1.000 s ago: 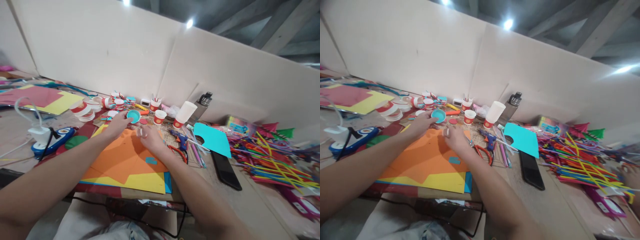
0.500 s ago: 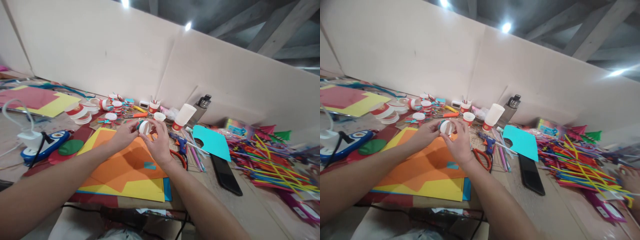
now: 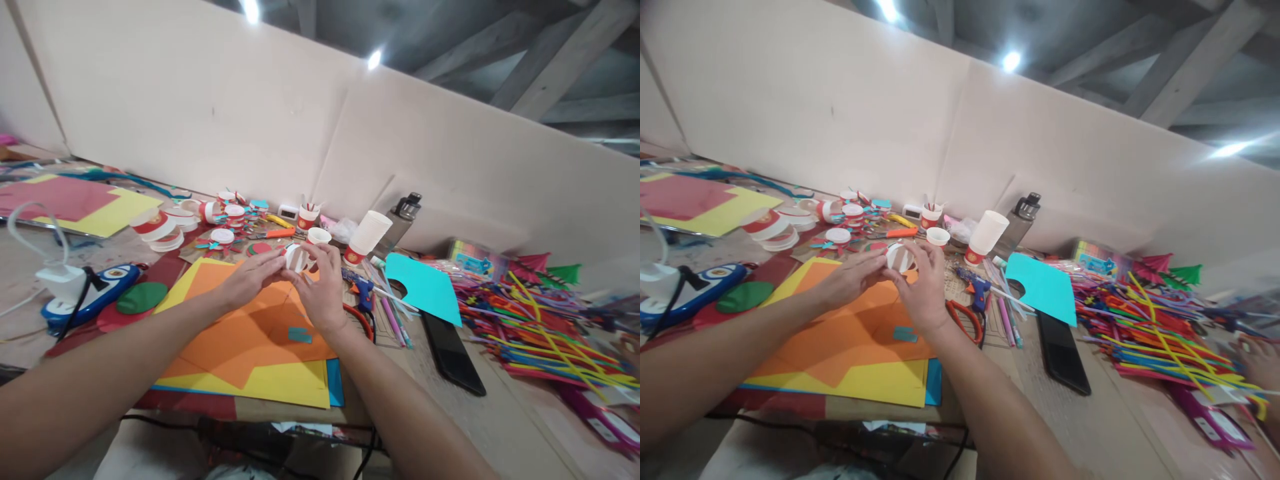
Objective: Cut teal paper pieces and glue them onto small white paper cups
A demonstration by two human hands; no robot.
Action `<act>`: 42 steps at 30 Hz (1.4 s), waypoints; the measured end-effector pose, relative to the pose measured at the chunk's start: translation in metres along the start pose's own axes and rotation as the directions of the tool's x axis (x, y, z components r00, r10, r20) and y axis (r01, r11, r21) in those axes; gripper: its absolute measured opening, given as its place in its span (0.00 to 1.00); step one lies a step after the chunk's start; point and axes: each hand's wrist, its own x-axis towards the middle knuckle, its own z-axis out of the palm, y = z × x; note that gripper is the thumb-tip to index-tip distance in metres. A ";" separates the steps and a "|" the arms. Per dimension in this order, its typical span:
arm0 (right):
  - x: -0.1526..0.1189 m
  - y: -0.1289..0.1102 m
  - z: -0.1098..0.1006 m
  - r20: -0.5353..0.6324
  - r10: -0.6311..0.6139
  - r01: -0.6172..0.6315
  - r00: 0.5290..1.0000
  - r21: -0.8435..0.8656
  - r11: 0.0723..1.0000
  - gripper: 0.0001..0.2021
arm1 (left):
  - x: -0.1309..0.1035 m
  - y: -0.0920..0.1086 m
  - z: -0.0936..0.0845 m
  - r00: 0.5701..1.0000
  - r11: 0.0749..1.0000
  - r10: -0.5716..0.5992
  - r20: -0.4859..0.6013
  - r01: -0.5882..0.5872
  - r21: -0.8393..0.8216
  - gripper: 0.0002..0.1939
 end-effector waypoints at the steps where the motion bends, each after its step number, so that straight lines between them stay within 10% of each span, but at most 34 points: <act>1: 0.000 0.001 0.000 0.007 -0.006 0.007 1.000 -0.012 1.000 0.21 | -0.001 0.001 0.000 1.000 0.999 0.003 0.002 -0.003 0.034 0.12; 10: -0.001 0.003 -0.001 -0.003 -0.008 0.008 1.000 -0.010 1.000 0.21 | 0.000 -0.003 -0.003 0.994 0.999 -0.036 0.098 0.036 0.003 0.13; 21: 0.012 0.019 0.001 0.263 0.379 -0.461 0.887 0.480 0.746 0.17 | 0.007 -0.002 -0.006 0.977 0.949 -0.184 0.105 0.204 -0.239 0.16; 42: 0.009 0.006 0.000 0.190 0.274 -0.330 0.943 0.423 0.844 0.17 | 0.007 -0.003 -0.008 0.989 0.979 -0.144 0.034 0.147 -0.141 0.23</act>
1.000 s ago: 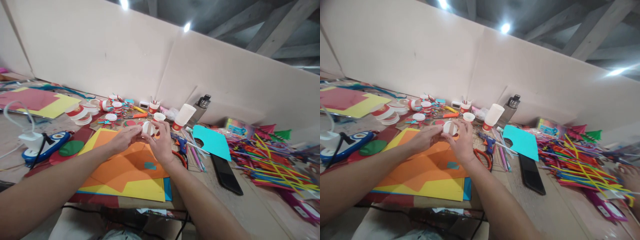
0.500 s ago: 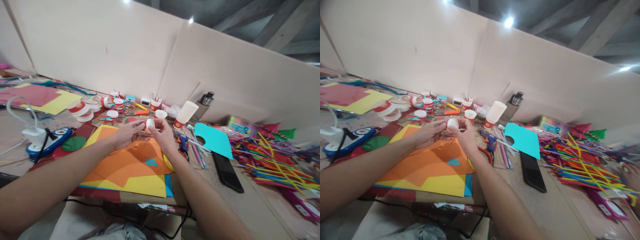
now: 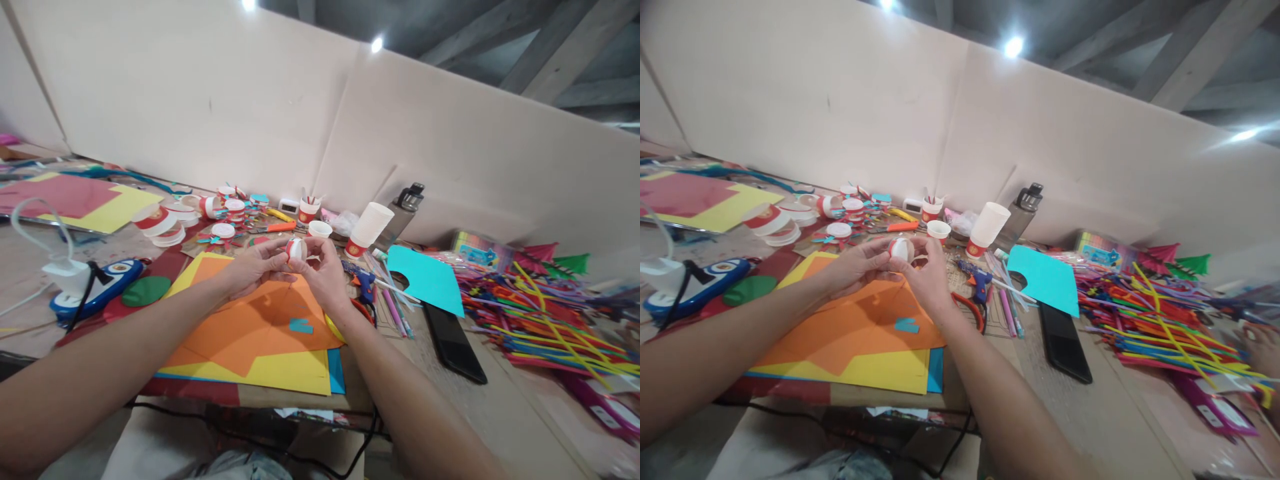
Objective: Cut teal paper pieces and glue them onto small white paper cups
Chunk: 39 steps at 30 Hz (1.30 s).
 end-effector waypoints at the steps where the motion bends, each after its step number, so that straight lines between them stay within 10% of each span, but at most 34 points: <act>1: -0.001 0.001 0.000 -0.006 -0.010 0.010 1.000 -0.023 1.000 0.17 | 0.000 0.000 -0.001 1.000 1.000 -0.006 0.010 0.005 0.013 0.22; 13: -0.011 0.014 0.005 0.114 -0.368 0.367 0.923 -0.550 0.751 0.20 | 0.000 -0.007 0.006 0.997 0.976 0.037 -0.071 -0.020 0.218 0.15; 23: -0.001 0.003 -0.011 -0.094 -0.069 0.048 0.993 -0.209 0.977 0.11 | 0.006 0.014 -0.002 0.965 0.944 -0.089 -0.247 0.002 -0.331 0.07; 31: 0.001 0.006 -0.019 -0.048 -0.018 0.007 0.999 -0.226 0.974 0.09 | 0.006 0.013 -0.002 0.960 0.946 -0.098 -0.263 0.008 -0.324 0.05; 39: 0.018 0.004 -0.065 -0.301 -0.057 -0.031 0.952 -0.281 0.959 0.09 | 0.015 0.023 -0.020 0.890 0.964 0.032 -0.455 -0.149 -0.223 0.10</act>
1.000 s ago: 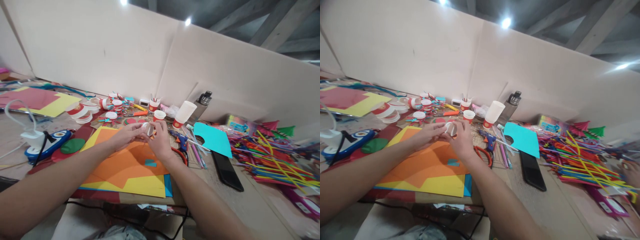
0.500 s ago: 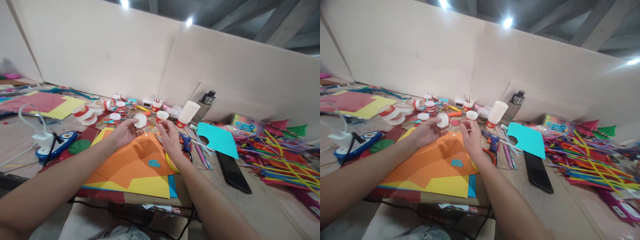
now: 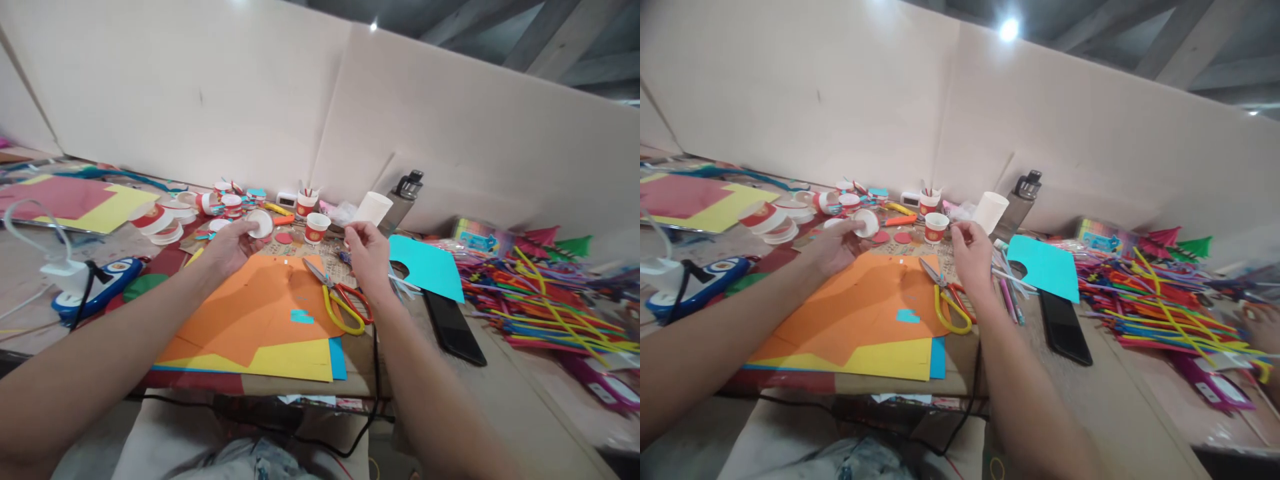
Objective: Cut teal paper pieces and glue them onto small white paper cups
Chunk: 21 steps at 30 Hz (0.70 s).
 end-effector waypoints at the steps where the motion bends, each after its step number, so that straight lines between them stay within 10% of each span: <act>1: 0.003 0.003 -0.005 -0.035 0.002 -0.002 0.999 -0.008 1.000 0.09 | 0.002 0.002 -0.001 0.999 0.999 0.031 -0.033 -0.031 0.010 0.09; 8: 0.009 0.013 -0.024 -0.080 -0.032 0.024 0.996 -0.097 0.995 0.08 | 0.010 0.007 -0.010 0.985 0.989 0.106 -0.139 -0.090 0.117 0.07; 16: 0.020 0.013 -0.078 -0.300 -0.135 0.029 0.944 -0.334 0.942 0.10 | 0.001 -0.013 -0.010 1.000 0.932 -0.007 0.007 0.004 0.363 0.07; 21: -0.001 0.030 -0.102 -0.032 0.102 -0.092 0.994 -0.740 0.666 0.10 | -0.002 -0.018 -0.008 0.995 0.927 -0.040 0.088 0.004 0.375 0.09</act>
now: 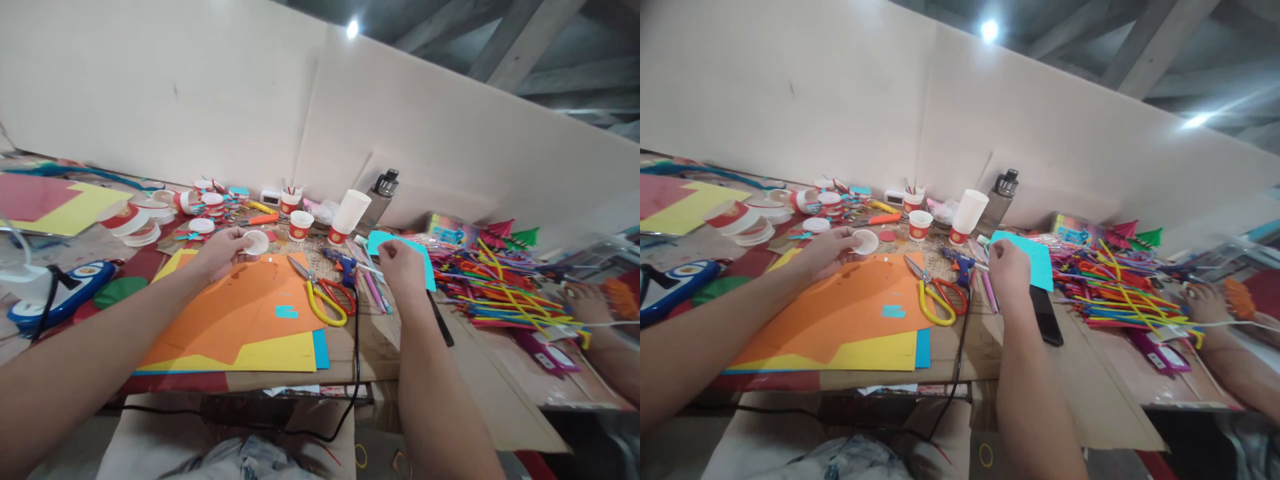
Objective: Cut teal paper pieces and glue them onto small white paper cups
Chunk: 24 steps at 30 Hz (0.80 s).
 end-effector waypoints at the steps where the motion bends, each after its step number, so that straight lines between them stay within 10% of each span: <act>1: -0.005 0.005 0.004 0.160 -0.007 0.025 0.987 -0.107 0.994 0.11 | 0.000 0.000 0.001 1.000 1.000 -0.007 0.000 0.007 0.000 0.09; 6: -0.016 0.018 0.030 0.543 -0.165 0.261 0.823 -0.104 0.960 0.16 | -0.002 0.002 0.003 0.999 0.998 -0.045 -0.013 0.045 -0.031 0.07; 19: -0.009 0.025 0.021 0.602 -0.336 0.439 0.725 -0.027 0.898 0.12 | -0.004 0.009 0.007 0.975 0.931 -0.223 0.016 0.217 -0.294 0.11; 24: -0.008 0.024 0.017 0.641 -0.459 0.532 0.615 0.092 0.842 0.13 | -0.005 0.010 0.006 0.977 0.939 -0.208 0.043 0.212 -0.271 0.13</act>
